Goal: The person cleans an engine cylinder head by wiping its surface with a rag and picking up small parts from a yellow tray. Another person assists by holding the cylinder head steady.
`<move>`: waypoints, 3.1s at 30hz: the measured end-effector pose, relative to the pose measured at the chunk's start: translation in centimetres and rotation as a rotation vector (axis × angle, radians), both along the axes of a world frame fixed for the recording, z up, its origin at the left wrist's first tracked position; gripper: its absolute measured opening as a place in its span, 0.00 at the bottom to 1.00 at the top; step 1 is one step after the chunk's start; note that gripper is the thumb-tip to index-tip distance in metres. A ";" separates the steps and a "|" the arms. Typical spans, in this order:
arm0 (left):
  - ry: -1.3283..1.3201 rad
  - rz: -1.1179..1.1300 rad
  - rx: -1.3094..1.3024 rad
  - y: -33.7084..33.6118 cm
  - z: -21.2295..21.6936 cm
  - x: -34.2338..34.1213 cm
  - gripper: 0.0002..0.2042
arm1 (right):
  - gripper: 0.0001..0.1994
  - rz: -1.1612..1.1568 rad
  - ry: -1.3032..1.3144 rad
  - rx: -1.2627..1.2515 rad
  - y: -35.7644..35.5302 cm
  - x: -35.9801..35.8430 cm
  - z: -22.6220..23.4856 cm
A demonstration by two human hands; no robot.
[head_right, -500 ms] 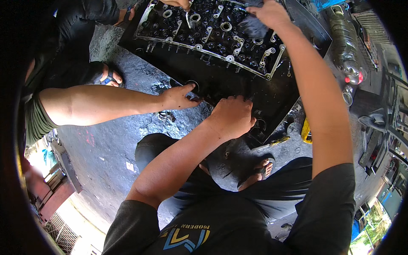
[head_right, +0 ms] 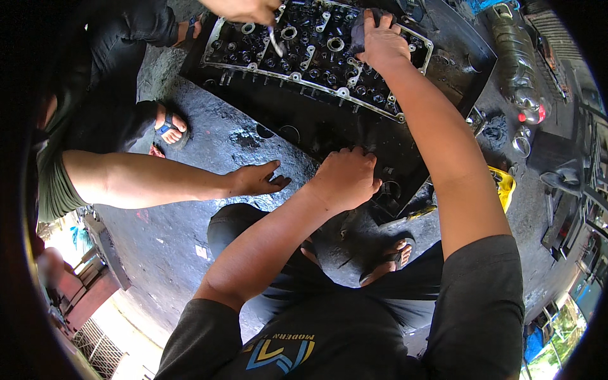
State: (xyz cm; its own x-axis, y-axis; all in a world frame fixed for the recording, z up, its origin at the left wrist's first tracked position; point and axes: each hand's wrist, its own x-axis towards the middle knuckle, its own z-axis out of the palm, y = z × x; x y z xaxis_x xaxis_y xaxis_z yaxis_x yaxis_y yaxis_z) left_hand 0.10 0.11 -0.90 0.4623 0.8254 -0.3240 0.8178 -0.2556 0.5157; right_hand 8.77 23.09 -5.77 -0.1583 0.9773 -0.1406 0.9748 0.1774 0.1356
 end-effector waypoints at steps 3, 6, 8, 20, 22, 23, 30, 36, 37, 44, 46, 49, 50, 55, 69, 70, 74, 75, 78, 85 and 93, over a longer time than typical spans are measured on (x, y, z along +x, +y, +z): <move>0.001 -0.001 -0.002 0.0 -0.3 -0.1 0.18 | 0.50 0.075 -0.012 0.042 0.1 -0.1 -1.0; 0.008 -0.002 -0.014 0.1 -0.5 -0.3 0.18 | 0.48 0.176 -0.035 0.062 0.3 0.5 -1.3; 0.004 0.007 0.005 0.2 -0.4 -0.7 0.18 | 0.46 0.209 -0.040 0.071 0.1 0.2 -1.1; 0.004 0.012 -0.016 0.5 -0.5 -1.0 0.18 | 0.32 0.023 0.014 0.085 -0.3 -1.0 -0.1; 0.016 0.010 -0.022 0.4 -0.7 -0.9 0.18 | 0.31 0.054 0.062 0.066 -0.7 -0.7 -0.5; 0.013 0.008 -0.016 0.4 -0.7 -0.8 0.18 | 0.31 0.089 0.073 0.064 -0.7 -0.3 -0.5; 0.011 0.000 0.032 0.1 -0.5 -0.4 0.17 | 0.28 0.189 0.105 0.040 0.0 0.9 -0.5; -0.006 0.009 0.051 -0.2 0.0 -0.3 0.17 | 0.32 0.262 0.150 0.029 1.5 2.6 1.1; -0.017 0.012 0.049 -0.3 0.0 -0.3 0.17 | 0.31 0.243 0.201 -0.006 2.3 3.3 2.2; -0.019 -0.007 0.044 -0.6 0.2 -0.3 0.17 | 0.23 -0.005 0.382 -0.121 3.7 5.6 7.1; -0.008 -0.008 0.046 -0.4 0.3 -0.3 0.17 | 0.36 0.106 0.285 -0.070 3.1 3.8 5.8; 0.006 -0.015 0.030 -0.3 0.4 -0.3 0.17 | 0.43 -0.019 0.090 -0.066 0.7 1.4 2.3; 0.011 -0.016 0.025 -0.3 0.4 -0.3 0.17 | 0.43 -0.046 0.035 -0.059 0.0 0.6 1.2; 0.010 -0.002 0.026 -0.3 0.6 -0.4 0.18 | 0.37 0.048 0.118 0.003 -0.5 1.1 0.1; -0.015 -0.002 -0.035 0.1 0.8 -0.9 0.17 | 0.40 0.196 0.163 -0.178 -0.1 -1.8 2.8; -0.020 0.008 -0.036 0.1 0.8 -1.1 0.17 | 0.42 0.163 0.140 -0.282 0.0 -2.7 2.1; -0.026 0.017 -0.040 0.4 0.9 -1.8 0.18 | 0.35 0.054 0.172 -0.120 -1.1 -3.9 1.1; -0.029 0.011 -0.044 0.5 0.9 -1.9 0.18 | 0.33 0.073 0.187 -0.082 -1.2 -3.9 1.4; 0.009 0.000 -0.051 1.0 0.9 -2.2 0.18 | 0.31 0.103 0.071 -0.049 -1.2 -4.8 2.4; -0.004 -0.016 -0.033 1.4 -0.2 -1.6 0.17 | 0.30 0.276 -0.019 -0.166 0.5 -4.7 2.8; 0.007 -0.010 -0.064 1.1 -0.1 -0.7 0.17 | 0.24 0.149 0.225 -0.009 0.1 -4.7 -0.4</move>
